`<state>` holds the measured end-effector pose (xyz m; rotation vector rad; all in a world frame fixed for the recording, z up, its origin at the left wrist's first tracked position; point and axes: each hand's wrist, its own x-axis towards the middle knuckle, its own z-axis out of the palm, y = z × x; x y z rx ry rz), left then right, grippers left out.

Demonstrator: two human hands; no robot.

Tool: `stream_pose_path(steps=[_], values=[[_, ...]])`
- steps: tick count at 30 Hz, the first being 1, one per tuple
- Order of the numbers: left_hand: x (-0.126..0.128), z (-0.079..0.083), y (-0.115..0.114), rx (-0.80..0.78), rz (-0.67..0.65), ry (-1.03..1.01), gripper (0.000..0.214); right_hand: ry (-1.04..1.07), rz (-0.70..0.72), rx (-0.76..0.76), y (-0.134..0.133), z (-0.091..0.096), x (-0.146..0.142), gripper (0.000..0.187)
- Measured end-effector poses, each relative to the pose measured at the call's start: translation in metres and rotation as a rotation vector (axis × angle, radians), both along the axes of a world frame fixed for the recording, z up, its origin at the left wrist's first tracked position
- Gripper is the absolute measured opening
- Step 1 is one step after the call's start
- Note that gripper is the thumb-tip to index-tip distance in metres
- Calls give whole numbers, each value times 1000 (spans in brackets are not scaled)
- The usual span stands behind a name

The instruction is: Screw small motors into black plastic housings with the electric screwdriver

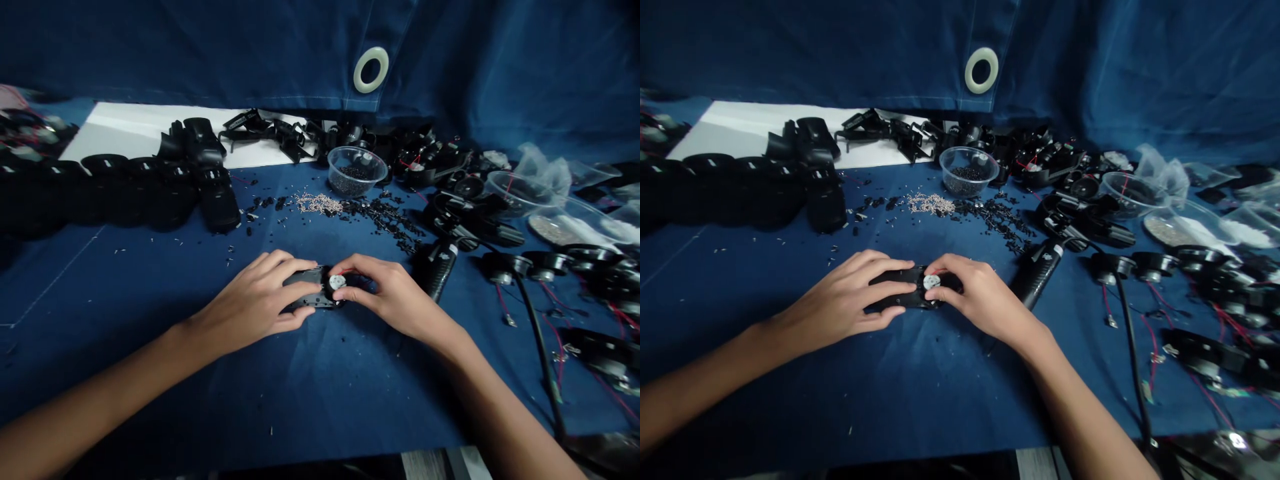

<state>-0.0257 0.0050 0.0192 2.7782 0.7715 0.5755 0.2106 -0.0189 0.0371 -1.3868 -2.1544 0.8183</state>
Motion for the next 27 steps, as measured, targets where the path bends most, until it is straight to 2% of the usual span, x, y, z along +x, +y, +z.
stream_pose_path(steps=[2,7,13,17,20,24,27], values=[[0,0,0,-3,-1,-13,26,4,7,10,-1,-1,-1,29],[0,-1,-3,8,14,-22,26,-126,94,102,0,-5,-5,64],[7,14,-2,19,32,13,22,-215,165,151,7,-6,-6,61],[18,28,13,-75,-75,90,29,-241,148,159,5,-7,-6,55],[27,31,22,-132,-141,154,29,-264,115,165,-3,-6,-3,58],[35,32,22,-117,-198,226,29,-209,-11,241,-17,-2,11,75],[37,37,12,-101,-137,243,23,-270,-310,361,-27,1,29,61]])
